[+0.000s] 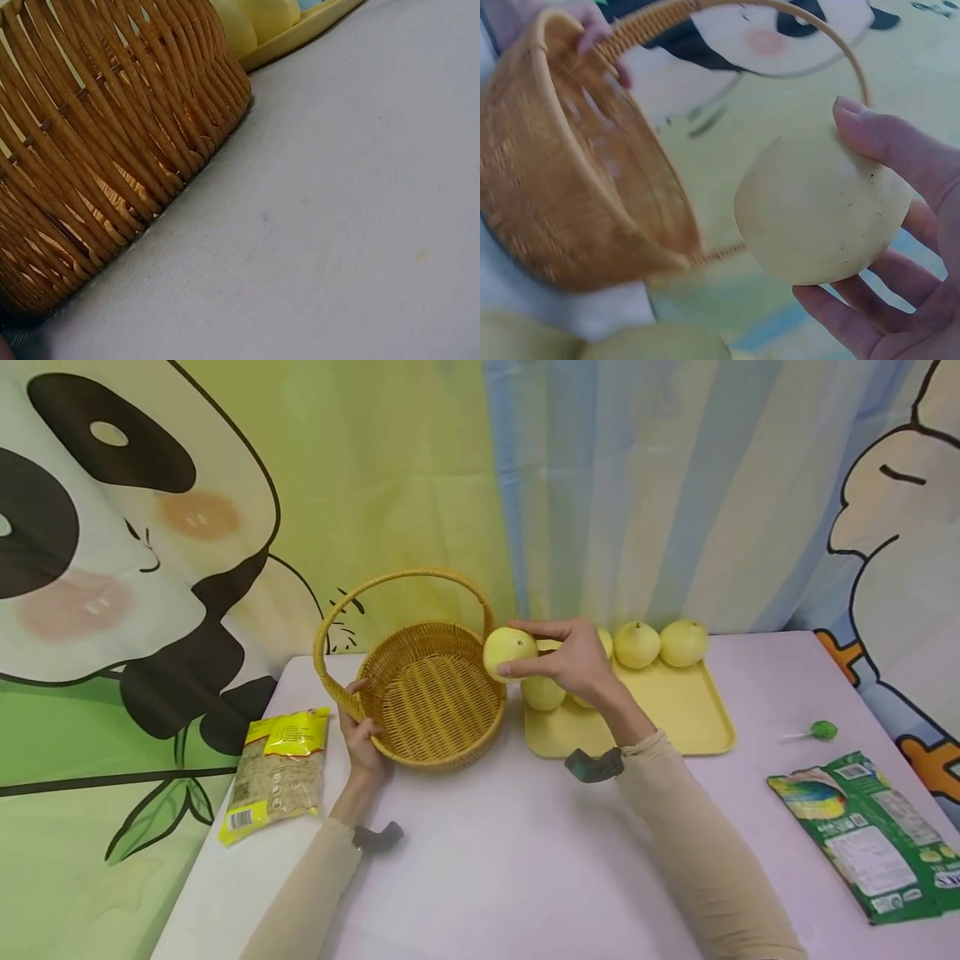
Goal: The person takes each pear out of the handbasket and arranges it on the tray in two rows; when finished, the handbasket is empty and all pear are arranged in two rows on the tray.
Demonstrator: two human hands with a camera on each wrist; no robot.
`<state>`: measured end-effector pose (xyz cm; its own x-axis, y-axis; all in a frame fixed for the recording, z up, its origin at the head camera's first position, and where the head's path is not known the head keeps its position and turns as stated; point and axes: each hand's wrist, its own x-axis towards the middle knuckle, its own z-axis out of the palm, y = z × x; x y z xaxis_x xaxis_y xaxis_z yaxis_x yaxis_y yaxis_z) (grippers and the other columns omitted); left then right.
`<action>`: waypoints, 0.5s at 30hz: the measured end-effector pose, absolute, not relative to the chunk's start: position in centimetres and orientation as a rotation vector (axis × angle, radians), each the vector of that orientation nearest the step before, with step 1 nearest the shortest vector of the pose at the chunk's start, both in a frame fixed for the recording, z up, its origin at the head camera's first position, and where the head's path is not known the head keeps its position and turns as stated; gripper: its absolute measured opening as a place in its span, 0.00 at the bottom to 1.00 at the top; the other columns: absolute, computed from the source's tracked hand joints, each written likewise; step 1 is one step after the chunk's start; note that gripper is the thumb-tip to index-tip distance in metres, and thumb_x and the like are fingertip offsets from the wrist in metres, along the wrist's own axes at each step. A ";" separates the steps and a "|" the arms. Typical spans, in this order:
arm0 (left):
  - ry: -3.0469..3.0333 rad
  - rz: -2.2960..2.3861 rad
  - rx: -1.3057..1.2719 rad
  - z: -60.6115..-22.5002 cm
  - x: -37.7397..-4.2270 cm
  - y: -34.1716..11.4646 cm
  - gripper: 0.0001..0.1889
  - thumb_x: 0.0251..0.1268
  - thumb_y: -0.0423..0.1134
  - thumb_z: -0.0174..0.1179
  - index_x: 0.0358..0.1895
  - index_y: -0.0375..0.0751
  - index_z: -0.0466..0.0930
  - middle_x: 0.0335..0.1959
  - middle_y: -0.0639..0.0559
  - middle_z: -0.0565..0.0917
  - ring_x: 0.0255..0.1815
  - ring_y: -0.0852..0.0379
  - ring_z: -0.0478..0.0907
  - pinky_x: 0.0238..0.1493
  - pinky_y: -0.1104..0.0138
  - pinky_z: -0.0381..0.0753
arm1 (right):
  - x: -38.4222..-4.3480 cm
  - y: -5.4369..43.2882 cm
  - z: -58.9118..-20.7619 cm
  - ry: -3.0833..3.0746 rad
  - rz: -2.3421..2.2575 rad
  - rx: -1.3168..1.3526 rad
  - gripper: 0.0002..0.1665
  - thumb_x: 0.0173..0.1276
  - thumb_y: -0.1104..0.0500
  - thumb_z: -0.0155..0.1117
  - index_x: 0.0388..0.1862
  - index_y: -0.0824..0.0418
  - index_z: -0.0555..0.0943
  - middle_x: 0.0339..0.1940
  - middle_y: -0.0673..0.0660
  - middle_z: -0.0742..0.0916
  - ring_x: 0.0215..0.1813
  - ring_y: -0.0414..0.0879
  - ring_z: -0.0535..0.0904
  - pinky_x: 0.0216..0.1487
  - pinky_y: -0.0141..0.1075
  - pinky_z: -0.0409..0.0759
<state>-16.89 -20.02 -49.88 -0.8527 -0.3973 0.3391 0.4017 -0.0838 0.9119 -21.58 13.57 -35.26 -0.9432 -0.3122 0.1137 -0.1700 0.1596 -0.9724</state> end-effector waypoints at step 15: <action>-1.640 -2.033 -0.024 -50.0 -16.8 -20.1 0.42 0.41 0.25 0.41 0.71 0.32 0.61 0.72 0.45 0.64 0.72 0.32 0.61 0.70 0.49 0.63 | -20.5 26.1 -36.1 2.607 -1.879 -0.053 0.36 0.57 0.56 0.86 0.66 0.55 0.86 0.51 0.34 0.91 0.63 0.37 0.81 0.50 0.24 0.82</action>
<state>-16.84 -20.10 -49.98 -0.8630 -0.3824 0.3303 0.4036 -0.1284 0.9059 -20.52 26.05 -36.11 -0.9968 0.0159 0.0782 -0.0692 0.3166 -0.9460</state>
